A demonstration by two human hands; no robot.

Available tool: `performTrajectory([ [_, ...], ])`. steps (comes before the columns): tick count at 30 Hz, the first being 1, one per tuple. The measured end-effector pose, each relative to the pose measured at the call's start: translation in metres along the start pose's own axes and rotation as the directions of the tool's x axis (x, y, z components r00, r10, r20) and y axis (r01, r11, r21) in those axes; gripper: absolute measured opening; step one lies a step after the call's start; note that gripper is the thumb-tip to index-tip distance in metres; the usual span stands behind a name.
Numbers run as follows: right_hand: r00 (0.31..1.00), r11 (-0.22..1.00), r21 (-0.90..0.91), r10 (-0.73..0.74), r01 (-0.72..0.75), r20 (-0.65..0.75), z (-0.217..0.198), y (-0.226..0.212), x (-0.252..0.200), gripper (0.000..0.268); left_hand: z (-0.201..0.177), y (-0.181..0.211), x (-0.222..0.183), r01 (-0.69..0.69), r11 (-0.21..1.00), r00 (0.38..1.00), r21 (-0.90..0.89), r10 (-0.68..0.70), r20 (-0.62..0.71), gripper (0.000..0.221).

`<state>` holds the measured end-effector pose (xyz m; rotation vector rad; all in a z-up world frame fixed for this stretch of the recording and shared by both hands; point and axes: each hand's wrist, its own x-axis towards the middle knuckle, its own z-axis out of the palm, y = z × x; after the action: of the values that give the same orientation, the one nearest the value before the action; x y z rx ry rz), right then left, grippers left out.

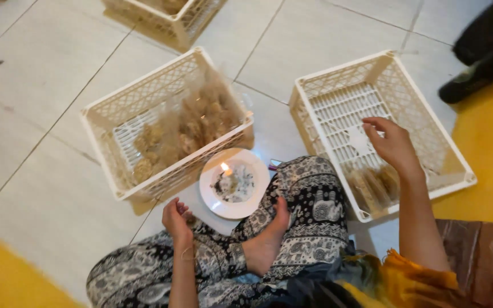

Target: Sealing plastic bags containing food items using a candle flame and organizing them into crates.

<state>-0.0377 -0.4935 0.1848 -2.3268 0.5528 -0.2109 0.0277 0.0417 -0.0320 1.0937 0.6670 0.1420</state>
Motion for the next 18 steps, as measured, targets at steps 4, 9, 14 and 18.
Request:
performTrajectory([
  [4,0.989,0.989,0.015,-0.147,0.147,-0.032,0.037,-0.034,-0.015,0.03,0.004,0.04,-0.01,-0.116,0.992,0.99,-0.059,0.111,-0.083,0.02],
  [9,0.98,0.984,-0.034,-0.173,0.178,0.1,0.1,-0.037,-0.018,0.031,-0.002,0.076,-0.015,-0.3,0.934,0.947,0.193,0.316,-0.056,0.026],
  [14,0.961,0.98,-0.159,-0.077,0.123,0.266,0.169,-0.014,-0.015,0.036,0.01,0.105,-0.003,-0.378,0.875,0.894,0.303,0.43,-0.124,0.022],
  [18,0.943,0.853,-0.456,-0.114,0.255,0.314,0.222,0.023,-0.008,0.037,0.013,0.106,0.026,-0.456,0.765,0.856,0.454,0.516,-0.01,0.02],
])
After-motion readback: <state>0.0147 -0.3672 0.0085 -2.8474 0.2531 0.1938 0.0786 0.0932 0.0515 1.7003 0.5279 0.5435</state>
